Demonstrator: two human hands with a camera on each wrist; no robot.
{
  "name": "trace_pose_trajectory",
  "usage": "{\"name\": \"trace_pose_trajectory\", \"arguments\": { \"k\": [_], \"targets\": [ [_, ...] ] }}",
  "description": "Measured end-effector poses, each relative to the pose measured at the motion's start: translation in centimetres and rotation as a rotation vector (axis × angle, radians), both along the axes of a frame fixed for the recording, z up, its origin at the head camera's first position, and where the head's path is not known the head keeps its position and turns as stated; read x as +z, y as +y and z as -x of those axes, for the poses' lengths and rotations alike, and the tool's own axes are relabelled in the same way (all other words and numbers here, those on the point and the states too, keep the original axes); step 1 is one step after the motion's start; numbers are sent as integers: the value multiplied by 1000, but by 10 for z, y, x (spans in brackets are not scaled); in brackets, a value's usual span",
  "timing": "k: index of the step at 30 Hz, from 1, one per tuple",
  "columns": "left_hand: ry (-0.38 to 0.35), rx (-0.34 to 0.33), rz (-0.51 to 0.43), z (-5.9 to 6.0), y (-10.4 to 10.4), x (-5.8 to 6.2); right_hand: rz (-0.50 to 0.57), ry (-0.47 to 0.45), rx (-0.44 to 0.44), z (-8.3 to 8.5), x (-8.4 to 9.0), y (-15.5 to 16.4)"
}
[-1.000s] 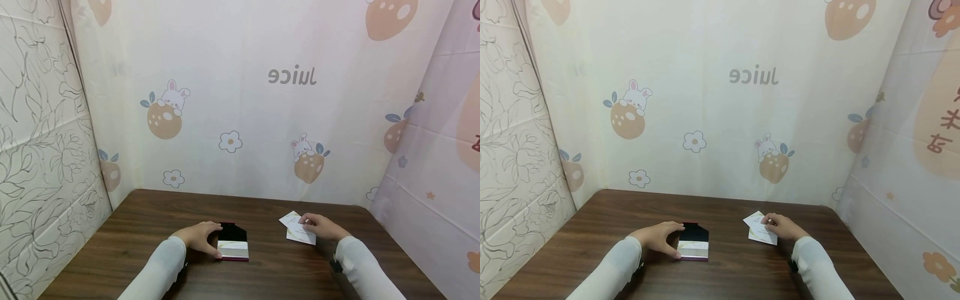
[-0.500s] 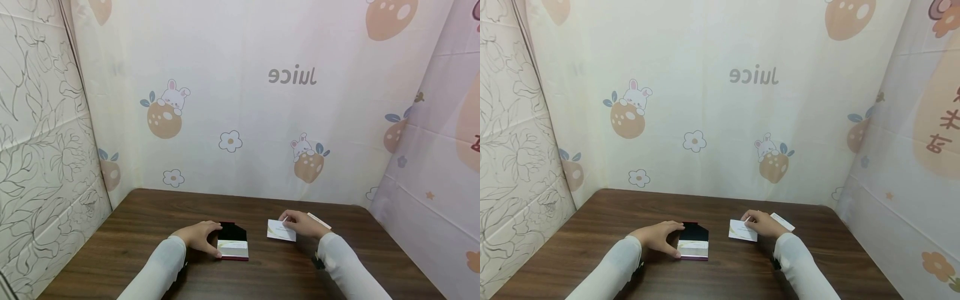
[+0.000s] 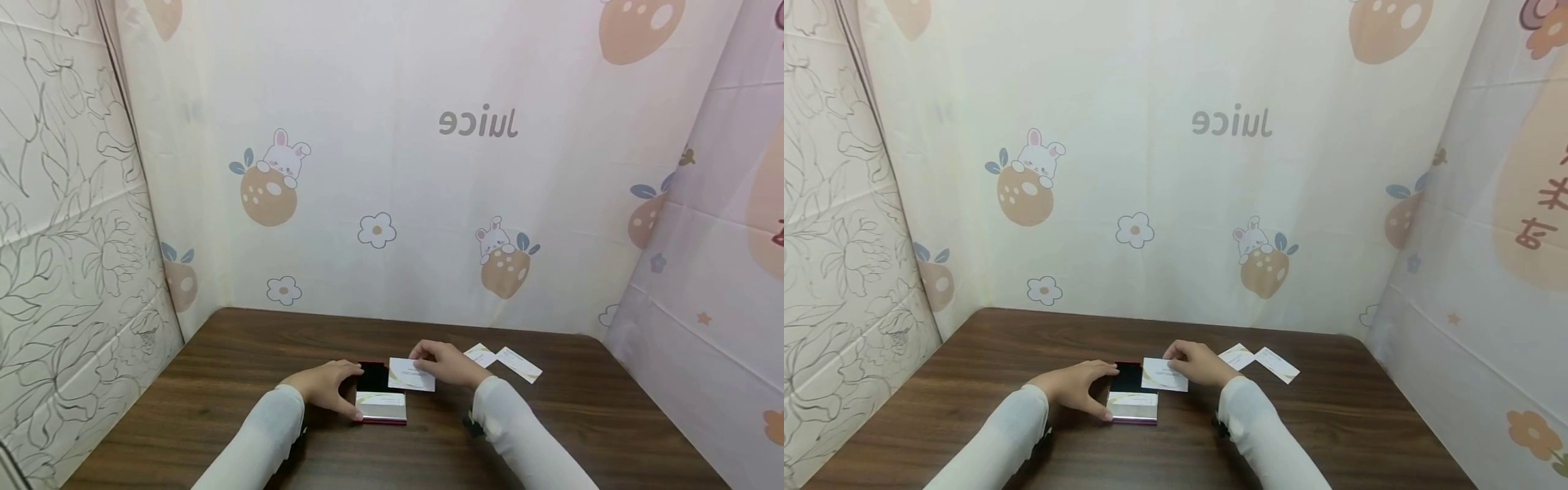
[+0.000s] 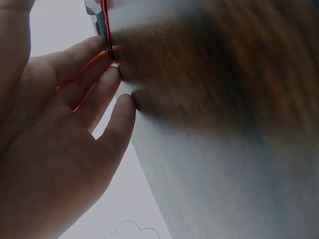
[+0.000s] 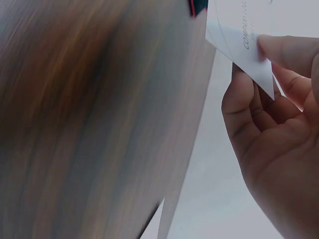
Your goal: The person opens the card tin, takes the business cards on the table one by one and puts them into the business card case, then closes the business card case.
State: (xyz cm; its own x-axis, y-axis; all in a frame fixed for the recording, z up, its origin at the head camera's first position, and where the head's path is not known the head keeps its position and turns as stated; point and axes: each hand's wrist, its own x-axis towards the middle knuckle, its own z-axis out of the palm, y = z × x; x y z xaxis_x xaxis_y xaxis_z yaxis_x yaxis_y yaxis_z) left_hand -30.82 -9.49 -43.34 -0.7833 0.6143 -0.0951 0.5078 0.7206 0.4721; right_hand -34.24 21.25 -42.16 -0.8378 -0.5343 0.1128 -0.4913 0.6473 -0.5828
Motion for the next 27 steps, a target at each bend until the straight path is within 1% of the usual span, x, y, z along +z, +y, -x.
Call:
{"name": "trace_pose_trajectory", "arguments": {
  "k": [6,11,19,27],
  "targets": [
    [8,0,-1,1,1,-1,0,-16,66,-1,-4,-23],
    [6,5,7,2,1,-3,6,-29,97,-6,-5,-40],
    [11,7,11,3,2,-2,9,-30,91,-11,-8,-57],
    [5,7,17,3,2,-2,-6,-25,85,-13,-10,-60]
  ]
}}
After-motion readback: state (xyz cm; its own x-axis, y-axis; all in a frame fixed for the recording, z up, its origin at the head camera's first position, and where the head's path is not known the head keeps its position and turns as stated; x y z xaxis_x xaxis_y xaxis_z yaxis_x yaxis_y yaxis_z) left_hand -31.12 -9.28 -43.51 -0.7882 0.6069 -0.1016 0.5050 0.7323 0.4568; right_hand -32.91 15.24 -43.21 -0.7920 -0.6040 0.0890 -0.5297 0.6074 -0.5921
